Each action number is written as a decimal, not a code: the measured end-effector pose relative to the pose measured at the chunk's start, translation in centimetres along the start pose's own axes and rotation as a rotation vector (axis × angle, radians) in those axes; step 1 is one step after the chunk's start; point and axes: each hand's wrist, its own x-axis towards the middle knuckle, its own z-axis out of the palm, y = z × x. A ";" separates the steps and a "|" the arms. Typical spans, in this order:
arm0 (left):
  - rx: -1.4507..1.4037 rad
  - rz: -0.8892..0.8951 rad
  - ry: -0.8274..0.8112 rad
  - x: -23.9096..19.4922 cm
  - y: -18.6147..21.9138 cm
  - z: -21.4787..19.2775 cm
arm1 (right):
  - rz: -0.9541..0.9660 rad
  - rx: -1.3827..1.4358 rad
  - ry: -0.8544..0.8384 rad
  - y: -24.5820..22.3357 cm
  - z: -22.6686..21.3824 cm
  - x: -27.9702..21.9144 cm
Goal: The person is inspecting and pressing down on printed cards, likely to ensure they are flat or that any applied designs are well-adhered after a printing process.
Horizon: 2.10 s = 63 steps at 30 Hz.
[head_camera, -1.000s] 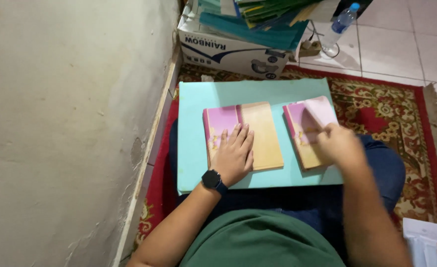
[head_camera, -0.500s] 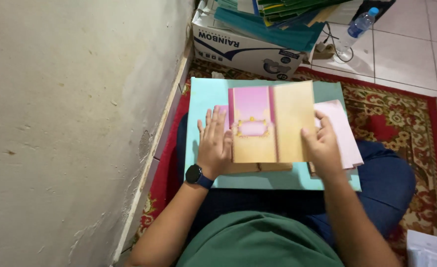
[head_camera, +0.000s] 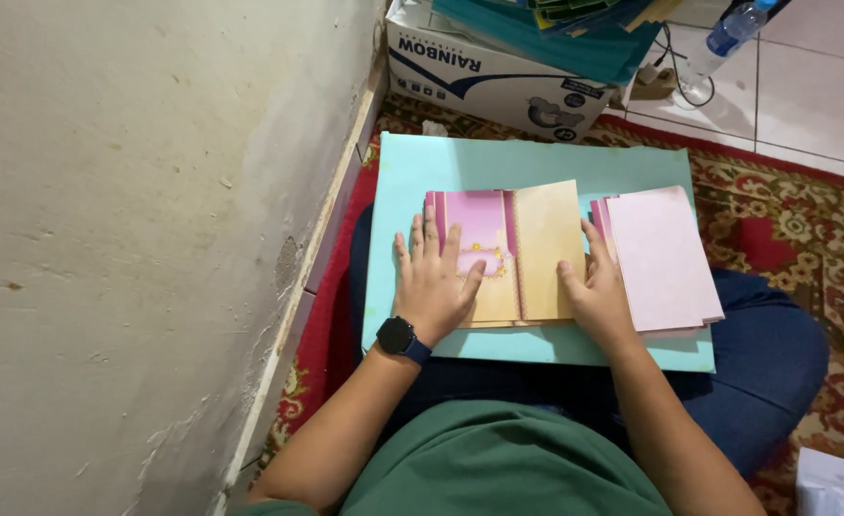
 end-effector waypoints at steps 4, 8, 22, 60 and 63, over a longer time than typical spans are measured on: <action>0.031 0.016 0.006 0.0 -1.0 1.3 | -0.005 -0.095 0.022 -0.8 0.6 -0.4; 0.023 0.018 -0.003 0.1 -1.1 1.3 | 0.012 -0.193 0.058 -0.9 1.0 -0.6; 0.150 0.065 -0.044 -0.1 -0.6 2.0 | -0.652 -0.958 0.012 1.0 4.1 -1.9; 0.211 0.387 0.110 2.4 -1.4 5.1 | -0.315 -0.909 -0.522 1.3 2.6 -0.6; 0.228 0.408 0.137 2.4 -1.7 5.7 | -0.415 -0.900 -0.428 0.6 3.0 0.6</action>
